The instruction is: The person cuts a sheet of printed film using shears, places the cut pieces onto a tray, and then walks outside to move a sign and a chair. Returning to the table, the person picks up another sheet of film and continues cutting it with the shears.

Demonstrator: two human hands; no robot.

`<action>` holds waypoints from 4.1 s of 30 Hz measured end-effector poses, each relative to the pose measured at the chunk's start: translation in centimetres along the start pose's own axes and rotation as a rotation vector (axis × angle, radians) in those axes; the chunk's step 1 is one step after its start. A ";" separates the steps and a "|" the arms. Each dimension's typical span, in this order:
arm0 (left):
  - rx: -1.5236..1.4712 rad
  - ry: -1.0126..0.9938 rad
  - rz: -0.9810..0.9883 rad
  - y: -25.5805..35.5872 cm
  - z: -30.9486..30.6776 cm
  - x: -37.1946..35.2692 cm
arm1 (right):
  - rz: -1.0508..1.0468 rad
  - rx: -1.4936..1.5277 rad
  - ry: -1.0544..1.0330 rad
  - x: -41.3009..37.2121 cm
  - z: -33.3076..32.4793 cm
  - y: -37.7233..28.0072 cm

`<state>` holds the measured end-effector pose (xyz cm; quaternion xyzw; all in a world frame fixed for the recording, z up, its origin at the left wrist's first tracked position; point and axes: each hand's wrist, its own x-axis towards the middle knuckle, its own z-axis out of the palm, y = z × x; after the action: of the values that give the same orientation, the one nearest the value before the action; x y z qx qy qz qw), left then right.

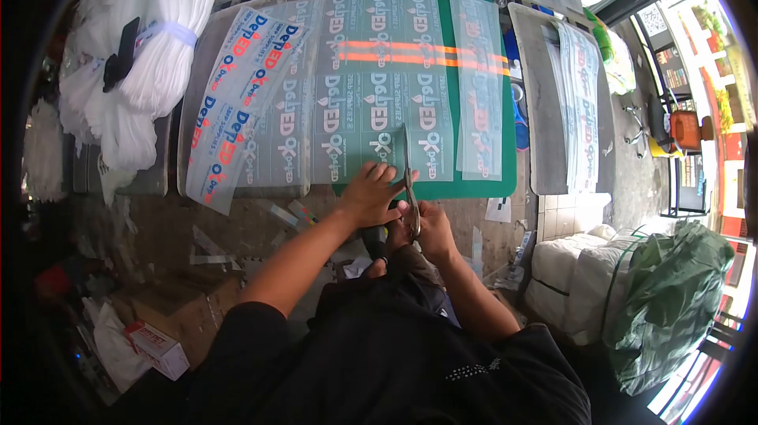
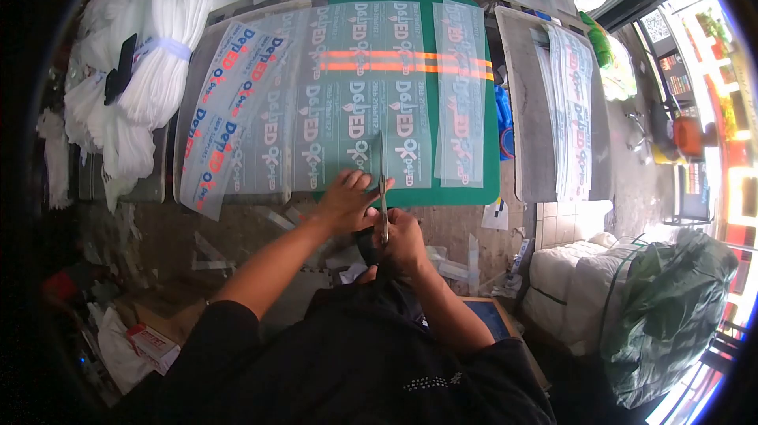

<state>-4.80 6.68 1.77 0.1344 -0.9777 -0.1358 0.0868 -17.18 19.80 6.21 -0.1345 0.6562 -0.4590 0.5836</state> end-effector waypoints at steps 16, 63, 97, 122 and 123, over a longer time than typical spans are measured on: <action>-0.009 0.077 -0.034 -0.6 0.4 0.0 | -0.040 -0.118 0.066 3.4 0.5 -1.0; -0.072 0.074 -0.059 -1.1 -0.5 0.1 | -0.201 -0.117 0.070 14.4 2.6 -10.1; -0.016 0.021 -0.057 -1.9 -1.0 0.1 | -0.148 0.008 0.040 19.5 3.3 -14.2; -0.011 0.042 -0.082 -1.8 -1.0 0.2 | -0.196 -0.033 0.016 24.1 2.9 -17.7; -0.014 0.045 -0.085 -1.8 -1.1 0.3 | -0.217 -0.018 0.015 24.2 2.9 -17.7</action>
<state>-4.41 4.67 2.33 0.1785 -0.9679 -0.1432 0.1041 -27.77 -8.33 4.35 -0.2066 0.6463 -0.5145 0.5244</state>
